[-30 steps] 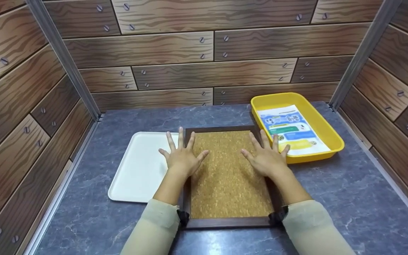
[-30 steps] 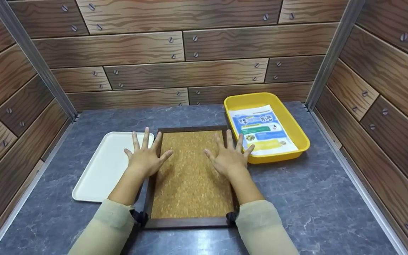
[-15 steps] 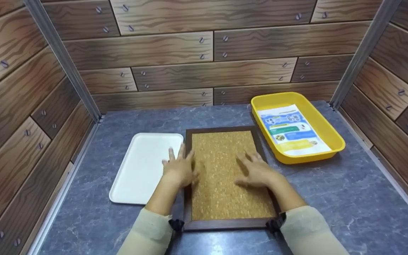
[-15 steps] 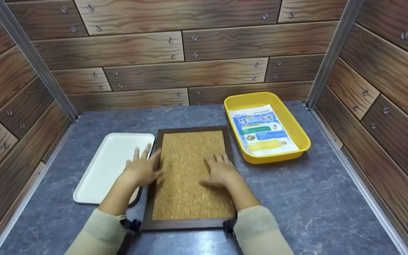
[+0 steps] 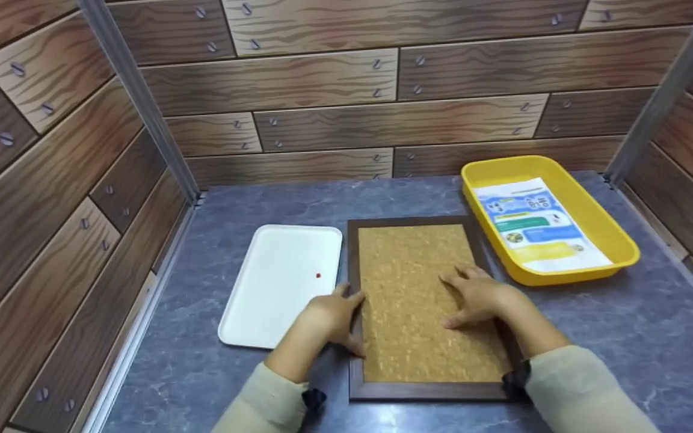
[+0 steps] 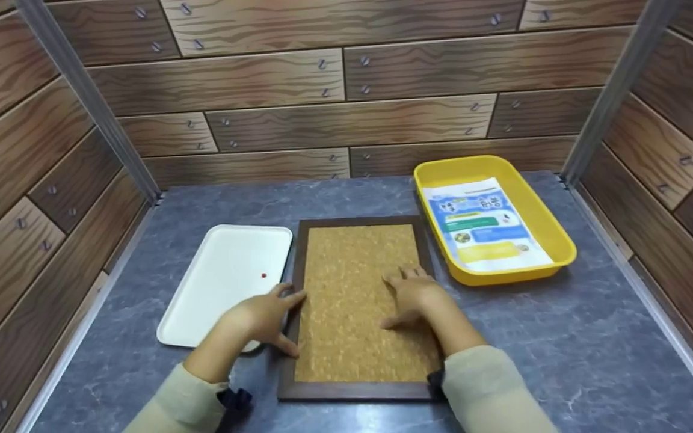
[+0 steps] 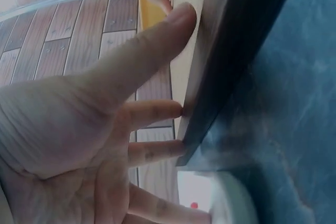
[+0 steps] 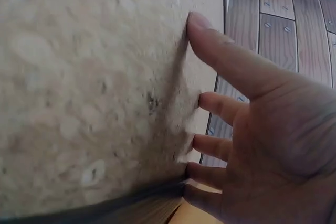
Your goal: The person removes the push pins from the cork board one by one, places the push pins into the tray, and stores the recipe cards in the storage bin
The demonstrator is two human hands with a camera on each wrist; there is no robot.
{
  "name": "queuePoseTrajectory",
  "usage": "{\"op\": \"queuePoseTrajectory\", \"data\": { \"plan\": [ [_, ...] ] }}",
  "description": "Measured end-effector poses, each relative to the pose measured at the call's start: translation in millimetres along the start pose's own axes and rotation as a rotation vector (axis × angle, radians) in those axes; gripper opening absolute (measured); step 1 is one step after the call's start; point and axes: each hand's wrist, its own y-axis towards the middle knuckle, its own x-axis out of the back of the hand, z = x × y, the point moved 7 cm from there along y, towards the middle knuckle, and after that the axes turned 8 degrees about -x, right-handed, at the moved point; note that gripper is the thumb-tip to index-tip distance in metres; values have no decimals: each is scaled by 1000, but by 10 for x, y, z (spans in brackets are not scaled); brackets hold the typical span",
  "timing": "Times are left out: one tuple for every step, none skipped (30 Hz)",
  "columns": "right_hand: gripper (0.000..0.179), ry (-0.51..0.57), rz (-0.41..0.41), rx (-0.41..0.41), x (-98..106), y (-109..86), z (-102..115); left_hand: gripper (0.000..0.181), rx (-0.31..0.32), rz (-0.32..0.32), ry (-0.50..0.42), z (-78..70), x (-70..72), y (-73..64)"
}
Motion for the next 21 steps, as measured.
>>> {"op": "queuePoseTrajectory", "data": {
  "plan": [
    [114,5,6,-9,9,-31,-55,121,7,15,30,-55,-12,32],
    [114,3,9,-15,21,-63,-104,124,10,24,52,-104,-18,62],
    [114,-2,5,-19,28,-84,-150,125,13,31,72,-143,-20,89],
    [113,-3,-7,-16,34,-102,-178,126,15,37,80,-172,-26,108],
    [112,-6,-21,-8,36,-117,-190,127,16,41,85,-190,-26,119],
    [111,-9,-34,-3,32,-123,-195,127,14,42,86,-200,-23,124],
    [110,-5,-43,-1,24,-125,-186,127,13,41,83,-199,-15,121],
    [109,1,-48,1,9,-120,-164,126,13,35,70,-187,-7,108],
    [109,12,-52,3,-14,-109,-130,124,12,27,58,-164,10,85],
    [108,20,-57,8,-39,-96,-83,121,8,14,47,-133,30,58],
    [108,28,-60,11,-69,-74,-34,119,4,0,40,-97,59,25],
    [108,34,-65,13,-91,-54,18,117,-4,-17,34,-58,88,-9],
    [108,40,-70,15,-109,-34,75,116,-11,-33,27,-16,117,-48],
    [107,35,-79,23,-126,-10,136,115,-15,-49,23,30,143,-91],
    [107,27,-86,31,-141,15,201,116,-13,-57,24,79,165,-136],
    [107,16,-87,38,-161,45,263,119,-6,-55,21,129,172,-180],
    [107,4,-84,44,-175,71,322,122,6,-47,16,177,172,-221],
    [107,-4,-78,49,-180,92,374,124,21,-39,9,221,171,-257],
    [106,-2,-69,57,-179,110,415,127,39,-30,2,261,166,-287],
    [105,14,-53,75,-171,116,443,129,56,-22,-4,293,159,-309],
    [101,49,-29,102,-150,106,453,130,69,-9,-5,312,145,-324]
  ]
}}
